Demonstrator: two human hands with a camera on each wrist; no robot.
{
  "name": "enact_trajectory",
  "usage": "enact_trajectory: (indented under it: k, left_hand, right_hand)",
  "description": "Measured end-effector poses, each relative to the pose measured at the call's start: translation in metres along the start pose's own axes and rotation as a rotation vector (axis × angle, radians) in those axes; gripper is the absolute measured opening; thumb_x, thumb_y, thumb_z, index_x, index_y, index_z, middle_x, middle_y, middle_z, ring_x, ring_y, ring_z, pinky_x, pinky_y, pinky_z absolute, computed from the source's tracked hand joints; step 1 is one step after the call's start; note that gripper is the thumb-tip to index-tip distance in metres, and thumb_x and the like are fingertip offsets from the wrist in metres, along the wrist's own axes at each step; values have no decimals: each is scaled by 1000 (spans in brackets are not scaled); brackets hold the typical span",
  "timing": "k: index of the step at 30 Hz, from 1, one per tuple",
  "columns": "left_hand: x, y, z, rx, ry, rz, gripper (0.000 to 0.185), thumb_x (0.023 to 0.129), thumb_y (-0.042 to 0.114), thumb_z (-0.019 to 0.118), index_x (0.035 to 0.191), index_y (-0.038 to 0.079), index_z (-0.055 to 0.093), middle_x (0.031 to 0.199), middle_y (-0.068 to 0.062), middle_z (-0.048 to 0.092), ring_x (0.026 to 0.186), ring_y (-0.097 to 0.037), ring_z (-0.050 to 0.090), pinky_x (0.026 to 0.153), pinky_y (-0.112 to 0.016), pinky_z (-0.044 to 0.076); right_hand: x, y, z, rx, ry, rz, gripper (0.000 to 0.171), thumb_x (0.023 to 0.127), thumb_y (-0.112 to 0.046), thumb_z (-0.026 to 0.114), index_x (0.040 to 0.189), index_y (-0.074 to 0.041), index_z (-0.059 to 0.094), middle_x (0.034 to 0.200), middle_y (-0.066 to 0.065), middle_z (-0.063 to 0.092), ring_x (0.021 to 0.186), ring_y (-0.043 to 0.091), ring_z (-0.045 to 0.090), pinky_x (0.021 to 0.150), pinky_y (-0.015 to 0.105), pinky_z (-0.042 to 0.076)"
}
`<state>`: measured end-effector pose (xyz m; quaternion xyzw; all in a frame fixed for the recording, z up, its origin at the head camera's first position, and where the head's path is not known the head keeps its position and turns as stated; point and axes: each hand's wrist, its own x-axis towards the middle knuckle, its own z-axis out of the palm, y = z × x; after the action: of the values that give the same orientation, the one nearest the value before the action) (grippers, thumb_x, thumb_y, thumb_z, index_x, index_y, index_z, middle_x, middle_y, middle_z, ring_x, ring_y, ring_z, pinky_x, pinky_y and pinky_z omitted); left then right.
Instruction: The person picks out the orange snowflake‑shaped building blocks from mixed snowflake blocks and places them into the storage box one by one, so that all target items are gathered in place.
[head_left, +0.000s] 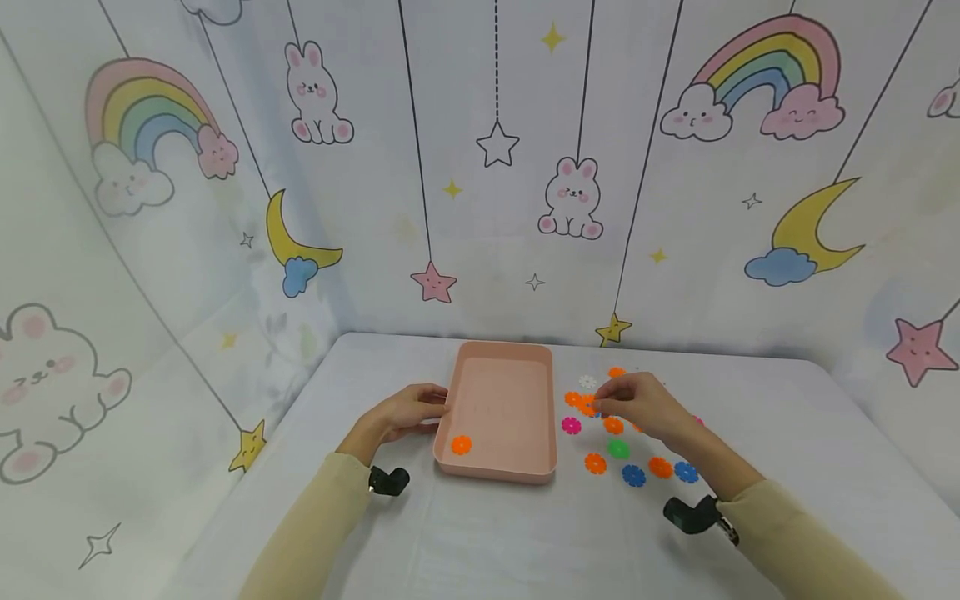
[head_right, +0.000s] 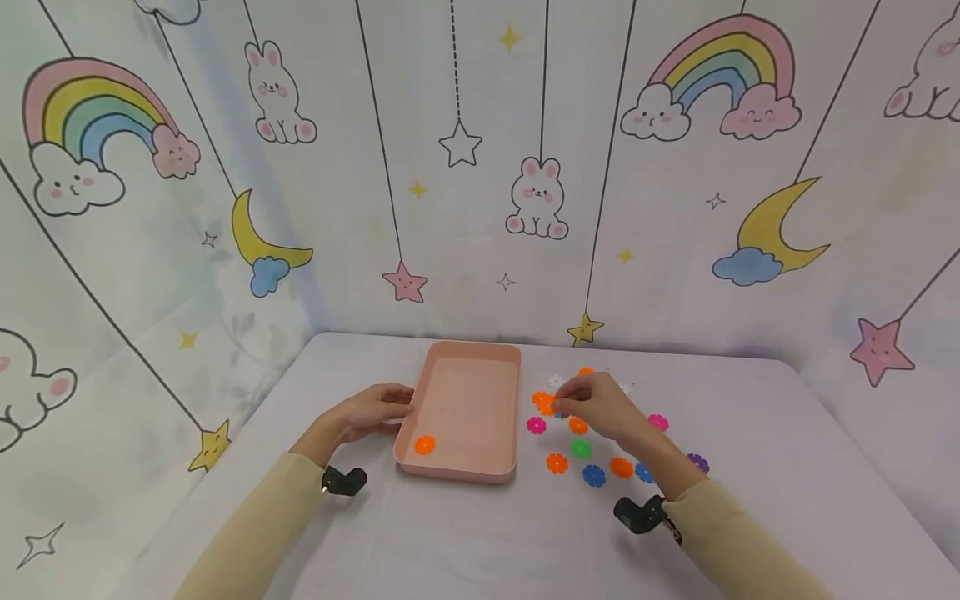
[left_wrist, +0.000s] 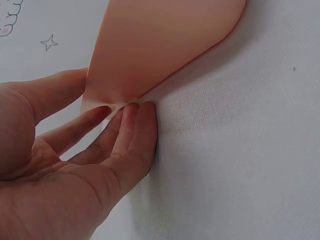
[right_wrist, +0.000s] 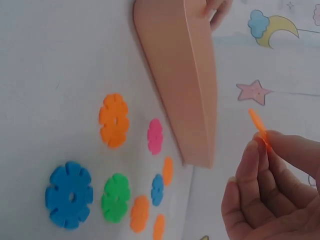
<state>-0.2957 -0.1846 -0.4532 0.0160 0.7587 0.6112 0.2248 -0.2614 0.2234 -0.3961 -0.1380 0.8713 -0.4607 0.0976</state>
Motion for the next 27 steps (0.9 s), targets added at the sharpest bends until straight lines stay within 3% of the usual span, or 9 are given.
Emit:
enact_trajectory:
  k: [6,15,22,27]
  left_hand:
    - [0,-1,0,6,-6,5,47,101,6,62,145,-6,47,143,-22,53,121,-30,60,104,-48,53]
    - [-3,3,0,10,-9,-1,49,101,6,63,145,-5,47,145,-22,52,123,-31,59,105,-48,52]
    - [-4,5,-1,11,-7,-4,48,101,6,62,145,-5,47,145,-22,52,123,-31,58,105,-48,52]
    - [-5,5,0,13,-17,0,49,102,6,62,146,-6,46,145,-23,51,124,-31,58,106,-48,52]
  right_hand:
    - [10,-12,20,21,-16,4,22,97,-21,71,110,-3,72,100,9,74,99,35,67,93,51,57]
    - [30,-26,56,47,-59,-69,10,95,-13,73,99,-4,73,94,13,74,92,38,68,84,50,60]
    - [42,-34,87,26,-107,-91,5,93,-12,74,94,-6,74,89,12,73,88,36,69,75,33,58]
    - [47,-37,107,-15,-119,-108,3,92,-10,75,91,-7,74,85,5,72,81,26,67,71,29,57]
